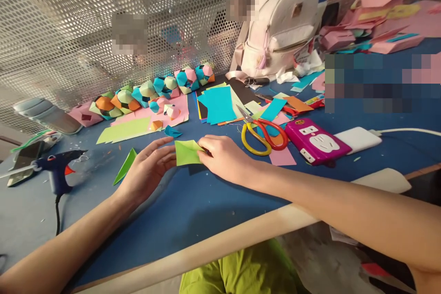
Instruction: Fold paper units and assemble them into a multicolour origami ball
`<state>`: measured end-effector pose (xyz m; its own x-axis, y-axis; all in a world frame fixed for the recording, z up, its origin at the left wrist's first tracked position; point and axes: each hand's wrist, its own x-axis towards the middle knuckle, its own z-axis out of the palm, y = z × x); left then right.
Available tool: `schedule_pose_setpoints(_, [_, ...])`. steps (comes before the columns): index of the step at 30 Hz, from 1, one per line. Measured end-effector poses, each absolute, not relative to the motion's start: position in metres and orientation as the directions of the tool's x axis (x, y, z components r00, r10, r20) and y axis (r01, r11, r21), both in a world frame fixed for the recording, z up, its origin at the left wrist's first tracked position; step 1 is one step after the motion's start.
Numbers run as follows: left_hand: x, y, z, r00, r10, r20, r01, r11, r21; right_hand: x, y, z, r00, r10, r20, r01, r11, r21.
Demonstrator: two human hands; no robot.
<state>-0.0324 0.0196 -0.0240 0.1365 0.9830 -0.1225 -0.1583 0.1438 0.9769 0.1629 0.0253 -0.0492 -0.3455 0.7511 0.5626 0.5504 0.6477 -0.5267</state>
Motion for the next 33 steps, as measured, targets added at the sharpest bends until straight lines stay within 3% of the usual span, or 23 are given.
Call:
schedule_pose_setpoints(17, [-0.035,0.018,-0.029,0.186,0.97,-0.156,-0.142,0.184,0.973,0.161,0.014,-0.058,-0.449,0.639,0.624,0.476,0.762,-0.438])
schedule_pose_setpoints(21, [-0.034,0.019,-0.028,0.18,0.971,-0.156,-0.146,0.184,0.972,0.159,0.012,-0.052,-0.404,0.74,0.538,0.446,0.672,-0.59])
schedule_pose_setpoints(26, [-0.032,0.015,-0.029,0.208,0.963,-0.171,-0.151,0.204,0.967,0.157,0.014,-0.043,-0.278,0.933,0.23,0.388,0.328,-0.862])
schedule_pose_setpoints(33, [-0.027,0.007,-0.033,0.264,0.956,-0.131,-0.072,0.155,0.985,0.153,0.018,-0.048,-0.223,0.96,0.172,0.299,0.235,-0.925])
